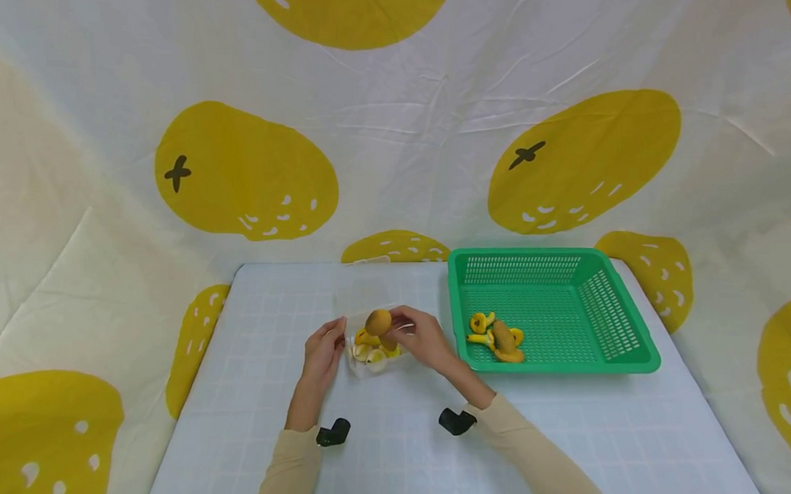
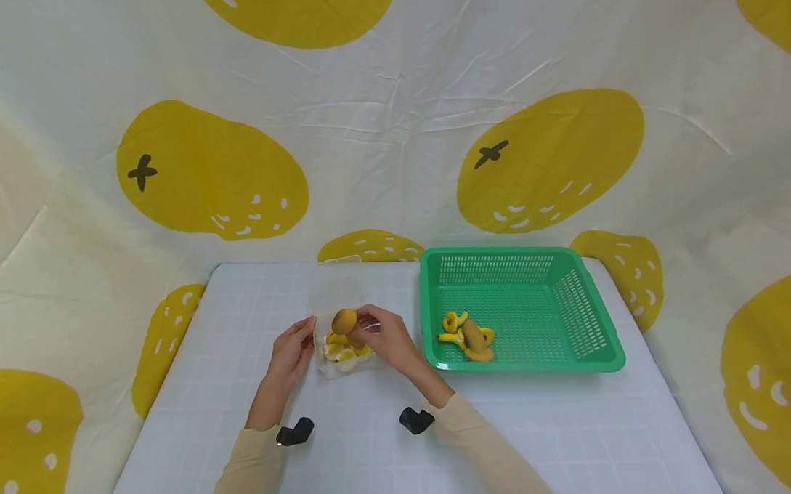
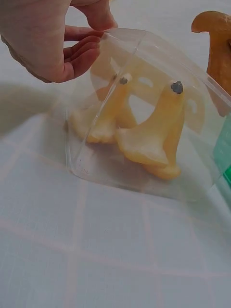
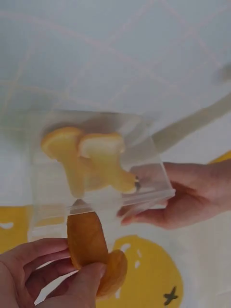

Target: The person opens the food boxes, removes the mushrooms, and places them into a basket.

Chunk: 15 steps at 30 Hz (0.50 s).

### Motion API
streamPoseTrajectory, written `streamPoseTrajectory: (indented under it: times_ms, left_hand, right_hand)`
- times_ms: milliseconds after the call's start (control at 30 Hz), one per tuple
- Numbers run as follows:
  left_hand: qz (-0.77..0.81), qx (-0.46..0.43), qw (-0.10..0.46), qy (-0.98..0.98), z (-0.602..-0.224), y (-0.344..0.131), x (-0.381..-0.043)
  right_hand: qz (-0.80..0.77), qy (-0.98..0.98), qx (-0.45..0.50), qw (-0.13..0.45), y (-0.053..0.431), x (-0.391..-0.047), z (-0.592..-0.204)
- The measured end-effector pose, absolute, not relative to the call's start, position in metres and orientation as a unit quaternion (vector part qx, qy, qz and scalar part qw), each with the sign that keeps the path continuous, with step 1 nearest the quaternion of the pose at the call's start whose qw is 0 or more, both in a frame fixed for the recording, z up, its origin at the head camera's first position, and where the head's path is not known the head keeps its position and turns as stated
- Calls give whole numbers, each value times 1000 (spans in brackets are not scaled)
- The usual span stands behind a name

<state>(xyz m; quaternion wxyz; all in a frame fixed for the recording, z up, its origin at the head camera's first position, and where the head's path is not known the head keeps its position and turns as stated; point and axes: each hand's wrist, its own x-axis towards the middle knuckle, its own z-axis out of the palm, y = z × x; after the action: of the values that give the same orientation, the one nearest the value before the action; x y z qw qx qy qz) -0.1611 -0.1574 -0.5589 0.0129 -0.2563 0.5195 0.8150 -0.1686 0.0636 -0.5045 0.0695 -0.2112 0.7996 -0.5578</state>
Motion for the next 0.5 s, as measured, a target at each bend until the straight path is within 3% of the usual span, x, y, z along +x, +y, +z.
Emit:
streamPoseTrajectory:
  times_ms: [500]
  left_hand:
    - [814,-252,15,523,-558,-157,-161]
  right_hand:
    - [-629,761,-147,60,110,-172,-500]
